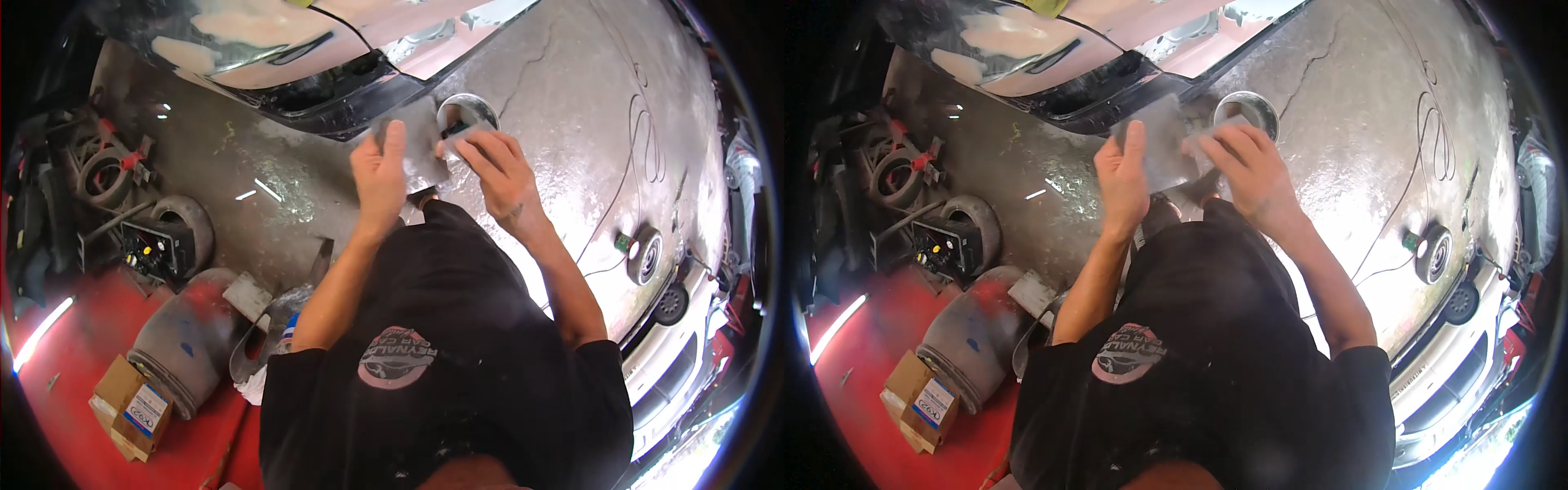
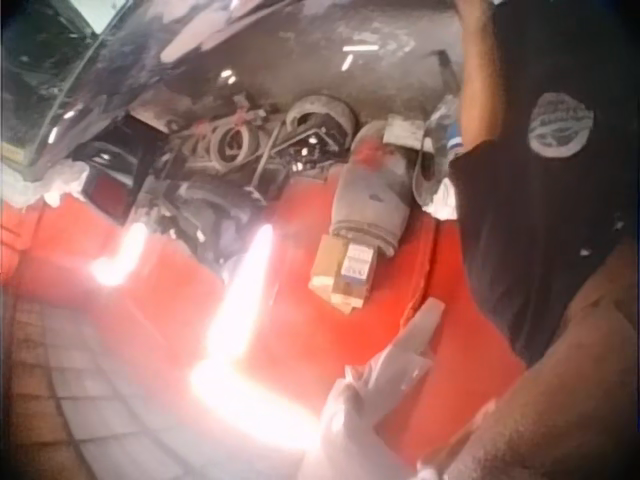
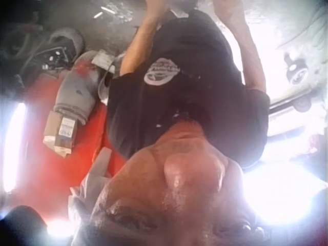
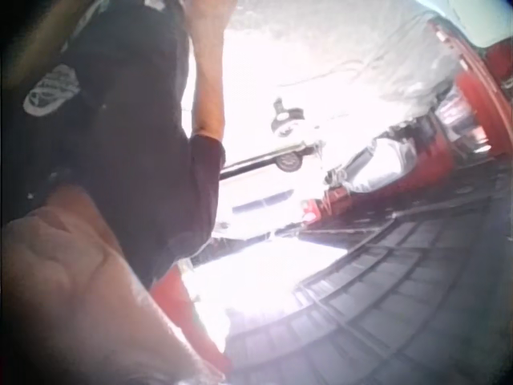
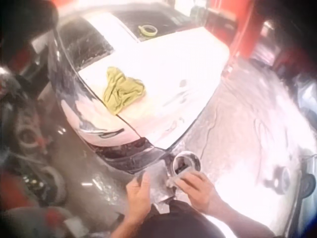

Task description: The person wipes a car panel with a cloth, applies a paste to a small piece of sandpaper, and then uses the sandpaper to sand down a specific area on the panel.

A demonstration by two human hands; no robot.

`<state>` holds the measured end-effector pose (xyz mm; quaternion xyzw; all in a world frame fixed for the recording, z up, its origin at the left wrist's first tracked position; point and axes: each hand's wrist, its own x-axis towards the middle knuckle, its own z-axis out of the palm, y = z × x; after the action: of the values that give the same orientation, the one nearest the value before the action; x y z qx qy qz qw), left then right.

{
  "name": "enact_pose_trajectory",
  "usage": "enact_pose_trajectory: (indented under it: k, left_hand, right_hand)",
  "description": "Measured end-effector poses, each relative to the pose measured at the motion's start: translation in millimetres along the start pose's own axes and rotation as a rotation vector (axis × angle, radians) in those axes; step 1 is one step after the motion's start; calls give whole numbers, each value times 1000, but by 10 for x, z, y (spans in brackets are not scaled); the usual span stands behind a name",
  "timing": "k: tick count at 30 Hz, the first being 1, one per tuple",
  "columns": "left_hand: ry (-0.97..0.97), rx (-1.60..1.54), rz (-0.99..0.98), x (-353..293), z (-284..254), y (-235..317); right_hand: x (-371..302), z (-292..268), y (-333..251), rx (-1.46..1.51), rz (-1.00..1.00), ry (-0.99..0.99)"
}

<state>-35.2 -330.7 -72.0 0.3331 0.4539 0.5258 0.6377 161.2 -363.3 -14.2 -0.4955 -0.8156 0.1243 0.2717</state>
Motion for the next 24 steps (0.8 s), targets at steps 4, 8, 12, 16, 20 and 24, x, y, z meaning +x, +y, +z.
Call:
enact_pose_trajectory:
  k: [4,8,12,16,20,24]
  left_hand:
    - [68,176,76,-59,318,39]
    - [147,60,112,22,342,-183]
    - [173,62,217,103,438,-69]
    - [110,-98,-26,156,589,-160]
    - [97,-440,-340,97,798,-253]
    - [97,-344,-224,73,853,-180]
  right_hand:
    - [-61,144,105,-18,-37,11]
    - [-285,84,198,12,-46,-47]
    - [-470,-83,447,66,-3,-94]
    - [-351,-298,461,144,-13,11]
    - [-365,-268,506,103,-23,0]
    - [-567,-287,869,43,6,-75]
